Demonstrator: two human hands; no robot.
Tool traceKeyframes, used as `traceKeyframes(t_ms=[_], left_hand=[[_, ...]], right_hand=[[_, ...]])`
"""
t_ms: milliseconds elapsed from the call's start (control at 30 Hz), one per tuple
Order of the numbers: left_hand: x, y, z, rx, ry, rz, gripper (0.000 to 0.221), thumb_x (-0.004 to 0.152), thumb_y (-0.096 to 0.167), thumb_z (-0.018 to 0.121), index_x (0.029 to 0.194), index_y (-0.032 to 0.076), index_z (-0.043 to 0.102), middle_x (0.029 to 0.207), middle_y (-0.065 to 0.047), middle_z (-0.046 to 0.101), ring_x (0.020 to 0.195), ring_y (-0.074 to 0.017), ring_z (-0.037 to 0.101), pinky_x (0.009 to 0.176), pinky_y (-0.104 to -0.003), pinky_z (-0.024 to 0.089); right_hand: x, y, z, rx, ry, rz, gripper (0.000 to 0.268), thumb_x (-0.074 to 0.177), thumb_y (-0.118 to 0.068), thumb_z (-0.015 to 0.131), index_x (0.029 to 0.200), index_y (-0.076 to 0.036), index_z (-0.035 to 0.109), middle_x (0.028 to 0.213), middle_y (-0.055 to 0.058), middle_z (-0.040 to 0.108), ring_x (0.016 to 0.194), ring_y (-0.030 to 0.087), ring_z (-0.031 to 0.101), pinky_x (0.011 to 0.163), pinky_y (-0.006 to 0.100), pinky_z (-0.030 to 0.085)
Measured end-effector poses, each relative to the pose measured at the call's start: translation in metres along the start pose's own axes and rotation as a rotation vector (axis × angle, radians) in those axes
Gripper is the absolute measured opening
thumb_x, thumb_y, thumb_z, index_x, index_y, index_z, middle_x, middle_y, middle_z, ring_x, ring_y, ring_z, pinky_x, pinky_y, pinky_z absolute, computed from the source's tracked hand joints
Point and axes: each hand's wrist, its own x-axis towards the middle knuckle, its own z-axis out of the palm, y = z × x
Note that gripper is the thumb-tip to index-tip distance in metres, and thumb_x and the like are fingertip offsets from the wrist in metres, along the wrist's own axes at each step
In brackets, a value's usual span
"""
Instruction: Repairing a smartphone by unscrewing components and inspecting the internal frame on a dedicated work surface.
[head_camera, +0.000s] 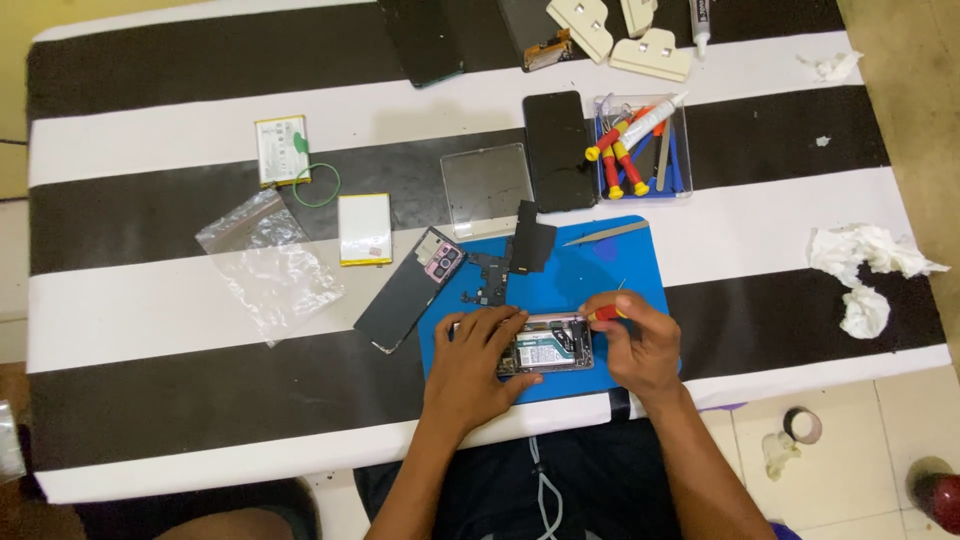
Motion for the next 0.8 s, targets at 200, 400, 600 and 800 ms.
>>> traceKeyframes(t_ms=[200,400,600,800], left_hand=[[0.002,0.002,-0.005,0.004,-0.033,-0.002,0.077,0.075,0.042,0.088,0.142,0.017,0.058,0.135,-0.004,0.060,0.130,-0.0259,0.053,0.112,-0.057,0.031],[0.004,0.002,-0.007,-0.002,-0.059,-0.006,0.079,0.078,0.042,0.088,0.145,0.016,0.056,0.138,-0.007,0.058,0.132,-0.0270,0.053,0.113,-0.057,0.031],[0.004,0.003,-0.008,0.000,-0.105,-0.062,0.091,0.073,0.044,0.090,0.148,0.012,0.049,0.144,-0.008,0.053,0.137,-0.0273,0.049,0.116,-0.055,0.029],[0.001,0.006,-0.012,-0.016,-0.125,-0.081,0.088,0.075,0.046,0.088,0.147,0.011,0.051,0.144,-0.008,0.052,0.138,-0.0272,0.047,0.119,-0.056,0.028]], right_hand=[[0.004,-0.016,-0.004,-0.057,-0.012,0.025,0.059,0.083,0.011,0.074,0.135,0.000,0.049,0.101,0.026,0.076,0.083,0.035,0.074,0.068,0.043,0.062],[0.005,-0.019,-0.001,-0.170,0.072,-0.012,0.051,0.083,0.006,0.080,0.129,-0.002,0.059,0.100,0.019,0.071,0.085,0.032,0.070,0.072,0.042,0.060],[0.010,-0.036,0.010,-0.071,0.017,0.074,0.035,0.094,0.012,0.060,0.128,0.001,0.061,0.098,0.020,0.076,0.081,0.034,0.074,0.069,0.042,0.063],[0.019,-0.049,-0.001,-0.162,-0.084,0.015,0.051,0.087,0.008,0.073,0.133,-0.005,0.055,0.120,0.017,0.070,0.101,0.035,0.072,0.080,0.047,0.063]])
